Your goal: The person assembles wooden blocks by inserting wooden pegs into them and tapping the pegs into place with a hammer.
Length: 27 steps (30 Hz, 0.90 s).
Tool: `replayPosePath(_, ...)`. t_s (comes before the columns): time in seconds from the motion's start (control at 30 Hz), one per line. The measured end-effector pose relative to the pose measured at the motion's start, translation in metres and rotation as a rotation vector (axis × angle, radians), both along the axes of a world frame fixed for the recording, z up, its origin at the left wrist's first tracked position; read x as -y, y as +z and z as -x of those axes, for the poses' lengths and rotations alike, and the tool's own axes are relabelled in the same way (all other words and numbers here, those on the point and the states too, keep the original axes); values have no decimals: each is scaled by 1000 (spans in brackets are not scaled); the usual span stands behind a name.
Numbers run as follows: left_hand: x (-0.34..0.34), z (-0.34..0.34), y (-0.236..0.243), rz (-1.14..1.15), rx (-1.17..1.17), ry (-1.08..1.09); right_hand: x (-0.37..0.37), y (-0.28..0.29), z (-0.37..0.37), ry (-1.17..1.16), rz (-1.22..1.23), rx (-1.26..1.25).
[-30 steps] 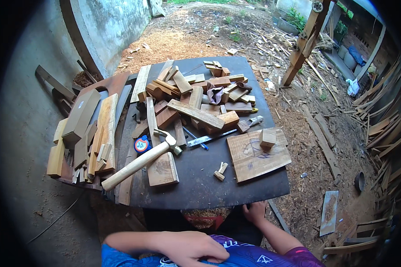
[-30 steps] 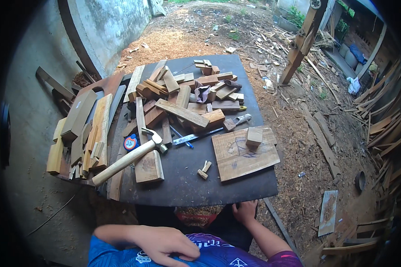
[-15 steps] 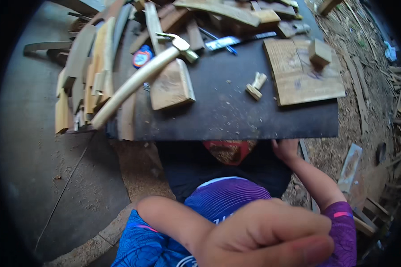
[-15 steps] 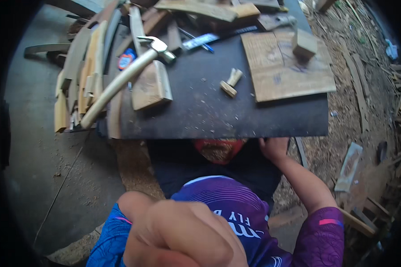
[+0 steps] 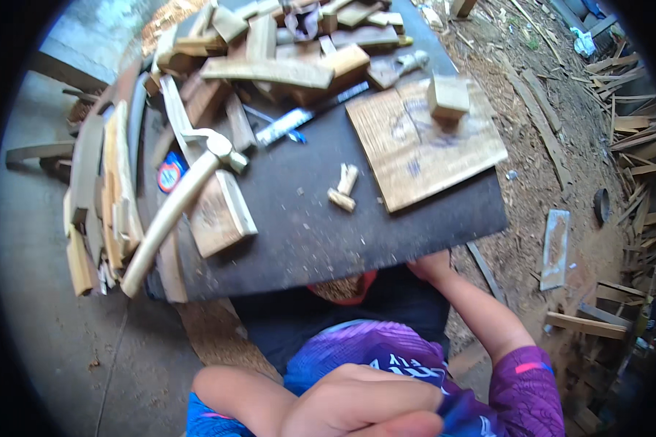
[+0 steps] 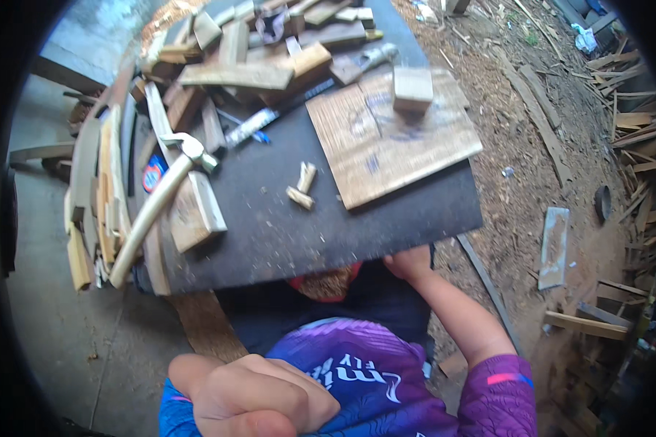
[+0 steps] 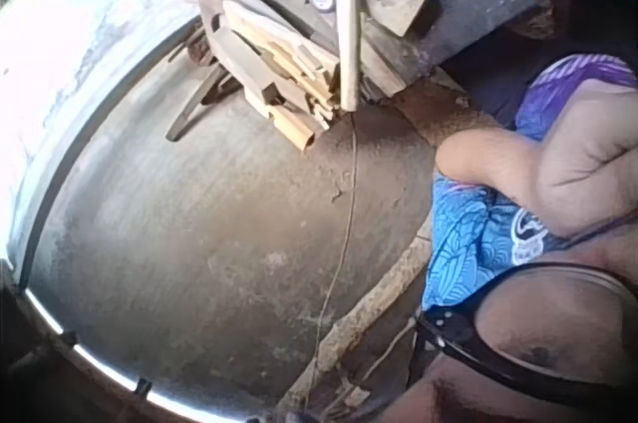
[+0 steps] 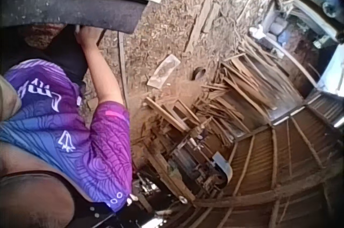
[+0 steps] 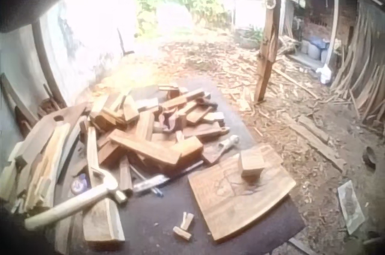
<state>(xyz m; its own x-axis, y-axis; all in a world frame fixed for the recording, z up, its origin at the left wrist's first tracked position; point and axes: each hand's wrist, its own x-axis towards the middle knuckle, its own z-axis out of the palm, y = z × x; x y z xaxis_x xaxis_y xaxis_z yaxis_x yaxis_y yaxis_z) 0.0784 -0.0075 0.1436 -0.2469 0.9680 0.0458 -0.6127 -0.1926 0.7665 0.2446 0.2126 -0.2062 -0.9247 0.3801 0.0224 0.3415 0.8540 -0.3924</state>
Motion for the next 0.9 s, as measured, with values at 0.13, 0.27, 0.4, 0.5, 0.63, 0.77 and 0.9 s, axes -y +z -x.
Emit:
replayPosePath(0.13,-7,39,11,-48,-501,75,1,20,6,-33,29,-7)
replayPosePath(0.27,-34,99,-24,635,-1109,385,-2,19,6,-78,80,-32)
replayPosePath(0.4,-59,196,-86,1104,-1720,660,-3,21,14,-40,26,5)
replayPosePath(0.5,-86,227,-92,1244,-1688,646,-1,20,16,-43,24,48)
replayPosePath(0.63,-102,247,-100,1271,-1646,646,-2,26,19,-50,-1,81)
replayPosePath(0.77,-95,254,-113,1122,-1625,783,-1,19,17,-55,11,19)
replayPosePath(0.9,-76,243,-104,1005,-1580,812,-1,23,15,-66,15,45)
